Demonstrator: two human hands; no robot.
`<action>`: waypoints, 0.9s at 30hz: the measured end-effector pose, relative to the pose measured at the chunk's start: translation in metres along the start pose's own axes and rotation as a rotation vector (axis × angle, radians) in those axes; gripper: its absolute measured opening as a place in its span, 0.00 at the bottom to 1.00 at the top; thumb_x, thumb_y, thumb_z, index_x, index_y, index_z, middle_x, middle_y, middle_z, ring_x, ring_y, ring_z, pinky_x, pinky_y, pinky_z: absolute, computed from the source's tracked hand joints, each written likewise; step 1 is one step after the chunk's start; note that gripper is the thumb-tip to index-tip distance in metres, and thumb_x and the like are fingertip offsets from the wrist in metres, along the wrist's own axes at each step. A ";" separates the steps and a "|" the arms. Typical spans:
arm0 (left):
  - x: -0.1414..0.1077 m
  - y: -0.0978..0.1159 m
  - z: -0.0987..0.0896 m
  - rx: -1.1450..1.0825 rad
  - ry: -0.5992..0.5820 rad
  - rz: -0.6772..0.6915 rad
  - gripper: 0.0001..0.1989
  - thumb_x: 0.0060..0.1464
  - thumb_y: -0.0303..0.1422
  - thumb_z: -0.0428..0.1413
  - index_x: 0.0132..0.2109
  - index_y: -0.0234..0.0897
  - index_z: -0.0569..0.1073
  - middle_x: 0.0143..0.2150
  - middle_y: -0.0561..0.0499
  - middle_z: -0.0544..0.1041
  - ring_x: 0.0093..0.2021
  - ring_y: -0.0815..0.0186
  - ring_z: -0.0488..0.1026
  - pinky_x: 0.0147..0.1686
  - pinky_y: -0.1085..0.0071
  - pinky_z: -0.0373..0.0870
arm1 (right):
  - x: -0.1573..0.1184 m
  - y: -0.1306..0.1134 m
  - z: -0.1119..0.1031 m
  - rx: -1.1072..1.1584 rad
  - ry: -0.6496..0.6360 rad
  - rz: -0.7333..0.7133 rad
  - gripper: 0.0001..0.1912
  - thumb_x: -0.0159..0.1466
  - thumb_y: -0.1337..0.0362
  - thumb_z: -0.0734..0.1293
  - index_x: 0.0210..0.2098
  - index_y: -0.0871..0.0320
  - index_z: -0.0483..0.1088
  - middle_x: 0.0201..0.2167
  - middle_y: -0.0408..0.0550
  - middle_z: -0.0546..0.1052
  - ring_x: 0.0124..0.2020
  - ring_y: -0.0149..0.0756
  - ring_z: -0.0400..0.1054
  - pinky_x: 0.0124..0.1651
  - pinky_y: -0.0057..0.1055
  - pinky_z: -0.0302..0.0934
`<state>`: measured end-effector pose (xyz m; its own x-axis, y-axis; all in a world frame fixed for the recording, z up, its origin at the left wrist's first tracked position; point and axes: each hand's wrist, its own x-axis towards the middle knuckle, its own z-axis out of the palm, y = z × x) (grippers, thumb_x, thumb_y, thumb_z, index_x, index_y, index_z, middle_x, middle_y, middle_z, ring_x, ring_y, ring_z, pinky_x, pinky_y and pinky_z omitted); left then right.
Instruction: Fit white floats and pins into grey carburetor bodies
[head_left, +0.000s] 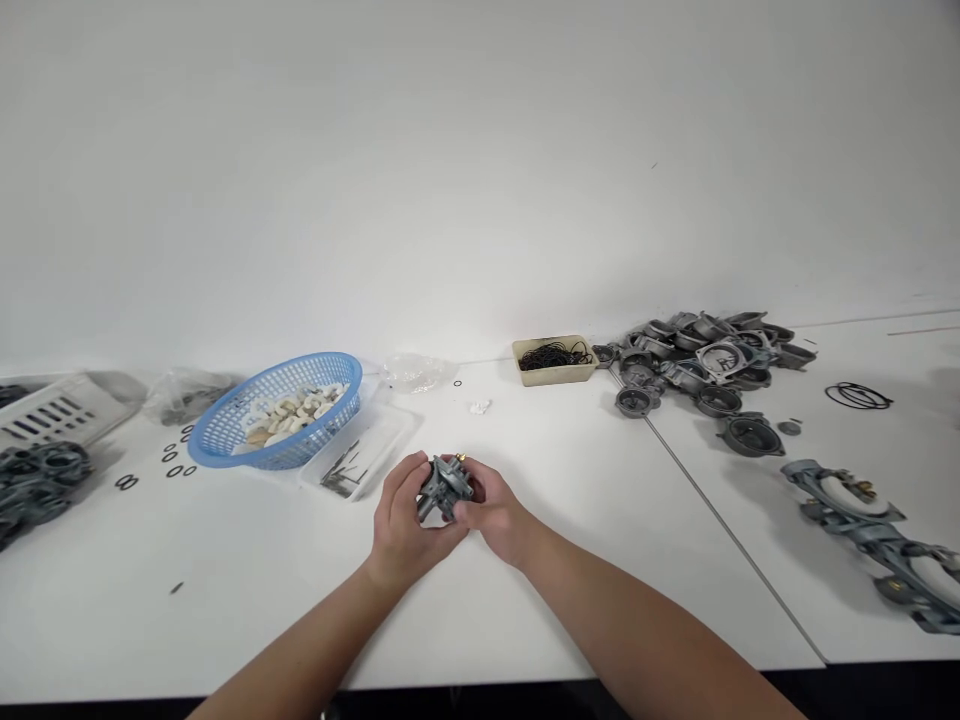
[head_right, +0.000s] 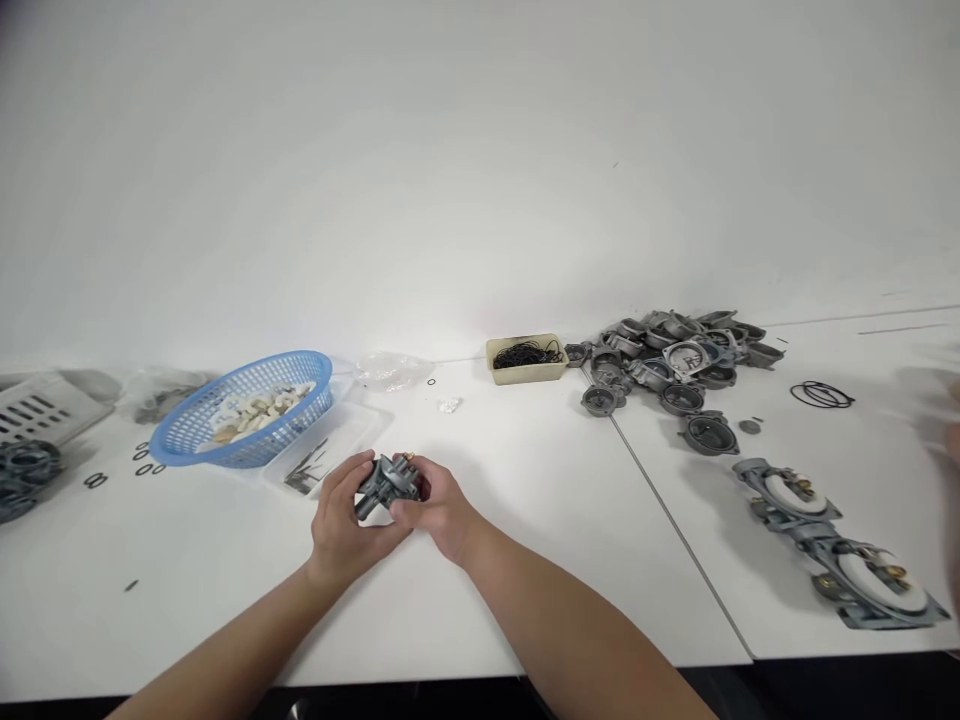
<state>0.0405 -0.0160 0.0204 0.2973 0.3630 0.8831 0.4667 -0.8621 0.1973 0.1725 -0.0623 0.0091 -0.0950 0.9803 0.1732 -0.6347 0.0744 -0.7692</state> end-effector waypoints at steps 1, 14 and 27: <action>-0.001 0.005 0.000 -0.033 -0.010 -0.164 0.34 0.33 0.36 0.67 0.50 0.38 0.64 0.48 0.39 0.72 0.47 0.53 0.73 0.42 0.58 0.75 | 0.001 0.000 0.000 0.033 -0.018 0.009 0.27 0.50 0.61 0.74 0.48 0.56 0.69 0.39 0.46 0.71 0.40 0.39 0.66 0.41 0.33 0.62; 0.026 0.006 -0.028 -1.517 -0.250 -1.645 0.23 0.49 0.48 0.52 0.41 0.31 0.74 0.31 0.42 0.79 0.28 0.59 0.77 0.23 0.69 0.74 | 0.000 -0.005 -0.011 -0.579 -0.073 -0.175 0.40 0.49 0.61 0.72 0.60 0.47 0.60 0.57 0.48 0.63 0.57 0.48 0.58 0.59 0.49 0.49; -0.002 0.001 -0.007 -1.686 -0.413 -1.903 0.25 0.56 0.49 0.47 0.43 0.28 0.72 0.32 0.42 0.79 0.27 0.61 0.77 0.27 0.67 0.77 | 0.001 0.005 -0.007 -0.750 0.110 -0.072 0.31 0.47 0.66 0.74 0.50 0.56 0.66 0.44 0.48 0.75 0.46 0.44 0.71 0.48 0.39 0.65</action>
<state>0.0341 -0.0200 0.0220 0.7040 0.5006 -0.5038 -0.3067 0.8541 0.4201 0.1744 -0.0601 0.0006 0.0291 0.9781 0.2063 0.0590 0.2044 -0.9771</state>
